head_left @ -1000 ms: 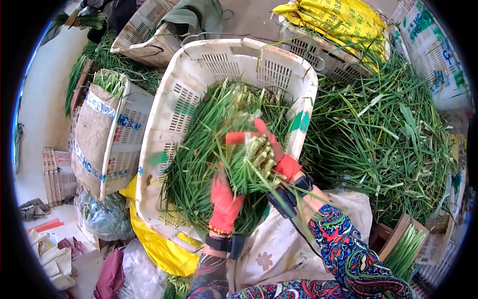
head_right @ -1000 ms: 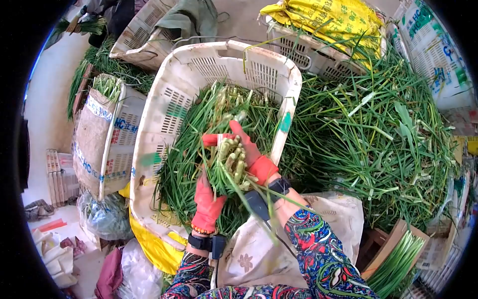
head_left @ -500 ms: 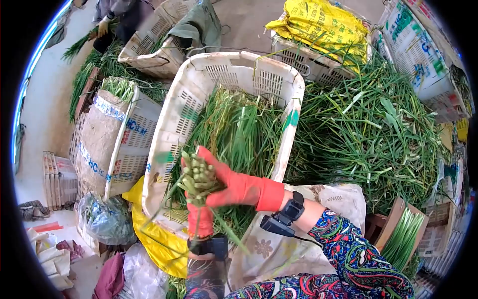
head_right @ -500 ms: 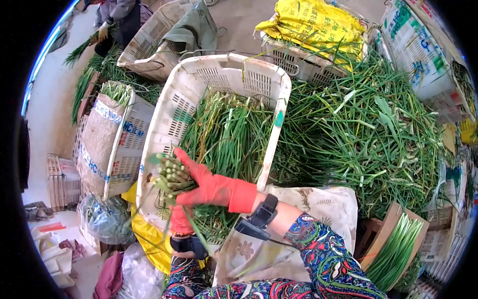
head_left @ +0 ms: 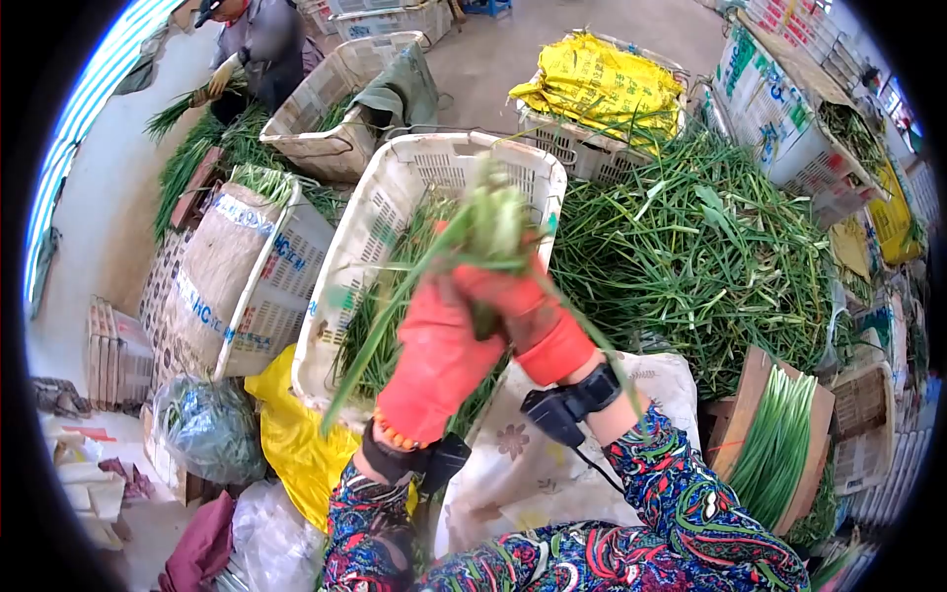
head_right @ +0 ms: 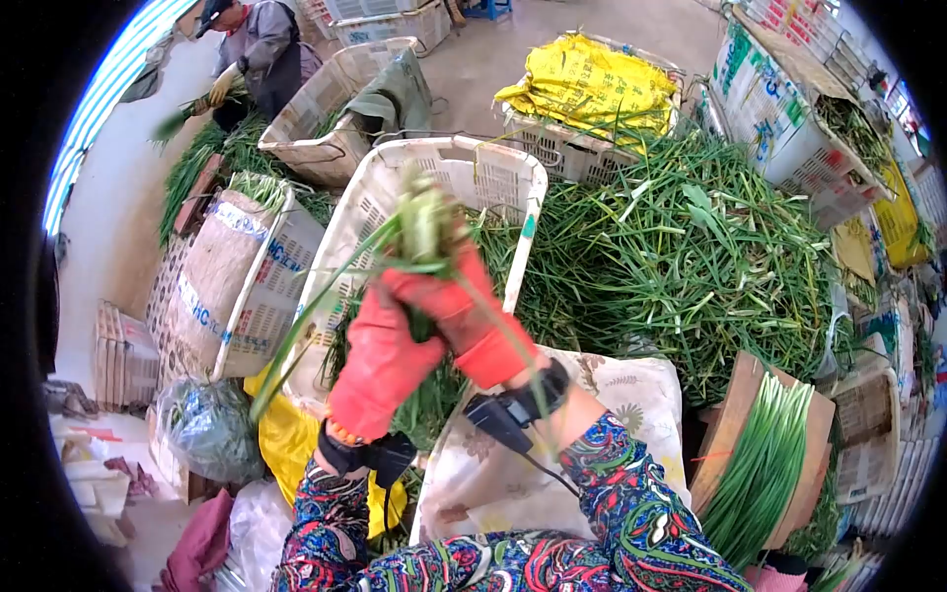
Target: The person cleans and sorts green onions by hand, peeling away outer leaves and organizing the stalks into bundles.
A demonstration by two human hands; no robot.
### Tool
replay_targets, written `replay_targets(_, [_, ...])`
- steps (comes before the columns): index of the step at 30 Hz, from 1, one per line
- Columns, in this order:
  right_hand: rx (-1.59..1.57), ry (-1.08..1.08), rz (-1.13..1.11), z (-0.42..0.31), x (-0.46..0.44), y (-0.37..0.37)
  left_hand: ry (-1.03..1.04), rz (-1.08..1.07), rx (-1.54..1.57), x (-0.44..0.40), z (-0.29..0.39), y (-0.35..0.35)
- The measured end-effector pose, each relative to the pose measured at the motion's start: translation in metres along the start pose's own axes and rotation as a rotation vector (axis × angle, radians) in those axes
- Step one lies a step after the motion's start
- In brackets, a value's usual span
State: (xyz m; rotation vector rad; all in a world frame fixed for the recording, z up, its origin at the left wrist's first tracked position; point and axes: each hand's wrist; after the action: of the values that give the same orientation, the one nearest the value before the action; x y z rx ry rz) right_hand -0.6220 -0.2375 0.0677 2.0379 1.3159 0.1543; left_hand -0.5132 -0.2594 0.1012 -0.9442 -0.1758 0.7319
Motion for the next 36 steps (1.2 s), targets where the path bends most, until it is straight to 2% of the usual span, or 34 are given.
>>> replay_targets(1, [0.056,-0.027,0.056,-0.015,0.006,-0.008,0.111,0.130,0.129,0.007,0.000,0.009])
replay_targets(4, [0.166,-0.169,0.204,-0.059,0.020,-0.028,0.214,0.162,-0.017,0.041,-0.030,0.041])
replay_targets(5, [0.254,-0.227,0.257,-0.073,0.019,-0.036,0.164,0.118,0.126,0.047,-0.055,0.047])
replay_targets(6, [0.192,-0.267,0.241,-0.091,0.021,-0.038,0.132,0.086,-0.035,0.061,-0.087,0.048])
replay_targets(7, [0.141,-0.311,0.212,-0.108,0.024,-0.037,0.039,-0.019,-0.405,0.082,-0.099,0.031])
replay_targets(8, [0.090,-0.353,0.181,-0.125,0.027,-0.036,-0.007,-0.134,-0.479,0.098,-0.124,0.010])
replay_targets(9, [0.047,-0.396,0.142,-0.136,0.032,-0.038,-0.231,-0.282,-0.523,0.097,-0.112,-0.027])
replay_targets(10, [-0.026,-0.333,0.077,-0.144,0.040,-0.044,-0.304,-0.196,-0.543,0.099,-0.115,-0.056])
replay_targets(11, [-0.105,-0.314,-0.008,-0.146,0.046,-0.050,-0.391,-0.154,-0.459,0.090,-0.107,-0.085])
replay_targets(12, [-0.185,-0.297,0.028,-0.143,0.052,-0.047,-0.230,-0.007,-0.337,0.089,-0.133,-0.108])
replay_targets(13, [-0.264,-0.284,0.065,-0.138,0.060,-0.038,-0.260,0.028,0.060,0.078,-0.098,-0.132])
replay_targets(14, [-0.193,-0.227,0.083,-0.136,0.074,-0.022,-0.204,0.068,0.554,0.066,-0.085,-0.140])
replay_targets(15, [-0.189,-0.192,0.134,-0.122,0.082,-0.022,-0.168,0.028,0.583,0.056,-0.045,-0.148])
replay_targets(16, [-0.206,-0.123,0.035,-0.110,0.093,-0.018,-0.082,-0.077,0.564,0.047,-0.034,-0.141])
replay_targets(17, [-0.249,-0.041,0.049,-0.103,0.108,-0.003,0.004,-0.183,0.542,0.039,-0.023,-0.134])
replay_targets(18, [-0.441,0.051,0.011,-0.096,0.123,0.004,0.048,-0.404,0.530,0.033,-0.019,-0.118])
replay_targets(19, [-0.450,0.086,-0.013,-0.087,0.133,0.007,0.090,-0.625,0.511,0.028,-0.015,-0.099])
replay_targets(21, [-0.573,0.228,-0.031,-0.079,0.154,0.009,-0.226,-0.923,0.534,0.046,0.026,-0.054])
replay_targets(23, [-0.615,0.246,-0.072,-0.077,0.166,-0.007,-0.545,-0.968,0.528,0.087,0.010,-0.001])
replay_targets(24, [-0.604,0.292,-0.066,-0.081,0.172,-0.018,-0.311,-0.883,0.645,0.118,-0.044,0.020])
replay_targets(25, [-0.546,0.448,-0.092,-0.090,0.178,-0.031,-0.329,-0.887,0.773,0.133,-0.061,0.032])
replay_targets(28, [0.194,0.630,-0.307,-0.139,0.192,-0.074,-0.691,-1.052,1.266,0.150,-0.050,0.053])
replay_targets(30, [0.707,0.815,-0.450,-0.180,0.191,-0.105,-0.844,-1.160,1.501,0.146,-0.035,0.056])
replay_targets(32, [0.537,0.893,-0.325,-0.177,0.201,-0.171,-0.915,-1.237,1.625,0.144,-0.036,0.066])
replay_targets(34, [0.263,0.655,-0.052,-0.183,0.186,-0.170,-1.007,-1.235,1.584,0.158,-0.071,0.096])
replay_targets(36, [0.088,0.409,0.105,-0.186,0.170,-0.172,-1.081,-1.227,1.633,0.164,-0.084,0.109])
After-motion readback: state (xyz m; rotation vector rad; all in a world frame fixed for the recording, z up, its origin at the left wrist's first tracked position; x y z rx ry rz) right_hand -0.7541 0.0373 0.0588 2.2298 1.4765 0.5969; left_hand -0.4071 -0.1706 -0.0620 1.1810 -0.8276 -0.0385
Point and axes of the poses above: each hand's wrist, its own x-axis away from the middle knuckle, its own y-axis out of the palm, z = x × y, and after that the axes turned 2 degrees about x, right-handed
